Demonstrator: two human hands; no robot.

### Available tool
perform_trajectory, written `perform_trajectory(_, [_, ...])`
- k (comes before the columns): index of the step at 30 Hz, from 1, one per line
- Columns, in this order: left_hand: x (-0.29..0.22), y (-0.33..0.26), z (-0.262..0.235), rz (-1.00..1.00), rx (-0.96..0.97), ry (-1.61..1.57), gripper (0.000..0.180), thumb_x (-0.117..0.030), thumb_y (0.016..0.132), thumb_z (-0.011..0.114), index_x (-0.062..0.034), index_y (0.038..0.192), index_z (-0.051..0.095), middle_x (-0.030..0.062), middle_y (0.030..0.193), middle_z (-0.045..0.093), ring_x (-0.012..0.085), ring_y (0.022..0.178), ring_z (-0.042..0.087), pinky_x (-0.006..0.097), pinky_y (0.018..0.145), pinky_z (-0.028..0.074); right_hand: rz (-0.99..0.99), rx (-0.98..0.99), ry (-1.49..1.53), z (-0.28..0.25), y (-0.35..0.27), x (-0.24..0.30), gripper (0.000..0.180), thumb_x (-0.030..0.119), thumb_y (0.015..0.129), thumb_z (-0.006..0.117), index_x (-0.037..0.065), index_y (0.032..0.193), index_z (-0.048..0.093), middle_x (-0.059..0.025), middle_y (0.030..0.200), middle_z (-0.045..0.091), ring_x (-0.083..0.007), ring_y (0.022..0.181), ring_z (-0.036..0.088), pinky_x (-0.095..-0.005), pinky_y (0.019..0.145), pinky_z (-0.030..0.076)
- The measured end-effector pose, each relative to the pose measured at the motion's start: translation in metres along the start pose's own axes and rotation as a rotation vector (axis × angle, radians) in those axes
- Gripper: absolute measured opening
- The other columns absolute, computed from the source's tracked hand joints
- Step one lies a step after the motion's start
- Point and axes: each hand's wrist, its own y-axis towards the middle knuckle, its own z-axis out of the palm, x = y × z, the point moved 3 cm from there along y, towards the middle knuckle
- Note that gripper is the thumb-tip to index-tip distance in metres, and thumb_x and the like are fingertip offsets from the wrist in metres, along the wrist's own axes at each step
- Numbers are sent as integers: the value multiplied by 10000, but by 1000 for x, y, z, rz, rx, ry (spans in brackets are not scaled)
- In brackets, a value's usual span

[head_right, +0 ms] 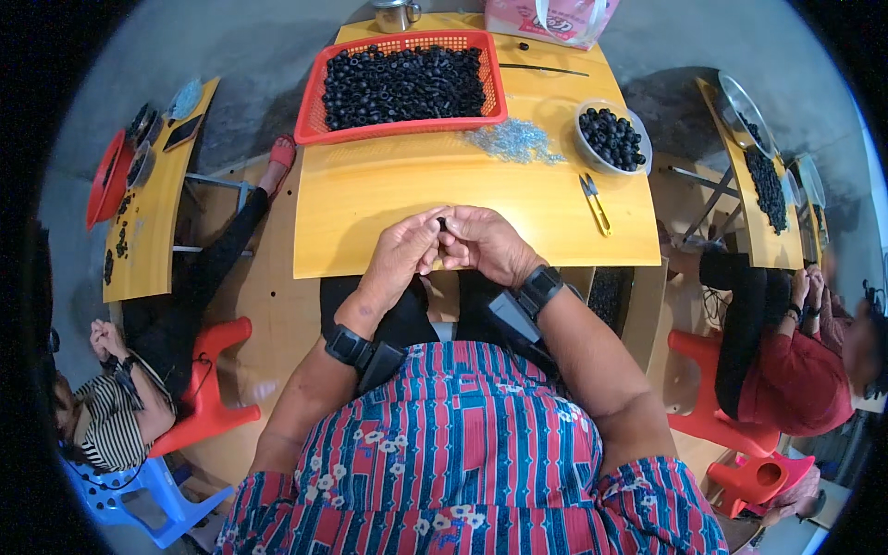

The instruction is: Manually assembling small black plastic components by hand in a workshop setting.

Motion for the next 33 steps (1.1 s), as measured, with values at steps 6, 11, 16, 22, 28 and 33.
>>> perform_trajectory(6, [4,3,-5,-78,41,180,394,-270,1018,491,25,1275,541,-24,773,549,18,573,409,162,517,349,-76,-116,-361,5,-1,-5,213,186,995,523,9,1100,579,-3,770,553,-71,657,538,-234,647,539])
perform_trajectory(11, [5,0,0,-41,-7,152,367,-228,1019,475,32,1271,534,-24,758,539,17,570,410,165,513,342,-95,-139,-401,10,-4,-3,189,179,989,529,14,1063,581,-25,813,599,-79,675,554,-228,644,528])
perform_trajectory(16, [6,0,2,-33,-52,138,353,-207,1019,471,33,1269,538,-24,758,538,16,570,414,168,510,347,-93,-160,-357,10,-3,-6,171,173,988,525,18,1028,584,-25,805,601,-78,671,554,-219,636,516])
perform_trajectory(22, [-1,-1,9,-24,-94,66,339,-177,994,496,37,1249,559,-3,754,548,42,596,469,188,548,417,-120,-186,-410,4,2,-10,162,164,990,514,22,1031,580,-22,808,609,-72,671,553,-212,625,492])
perform_trajectory(28, [7,1,-3,-23,-14,-93,333,-210,1012,489,36,1225,561,-5,740,544,50,615,487,185,584,436,-318,-161,-399,10,-2,-11,150,117,992,509,8,1073,574,-14,826,618,-62,688,561,-210,634,491])
perform_trajectory(33, [11,4,-9,-80,-56,-147,276,-278,1018,496,-31,1077,605,-24,723,536,44,602,472,175,558,396,-402,-237,-539,16,-3,-11,171,92,967,558,12,1118,575,3,804,592,-53,708,573,-206,632,497])
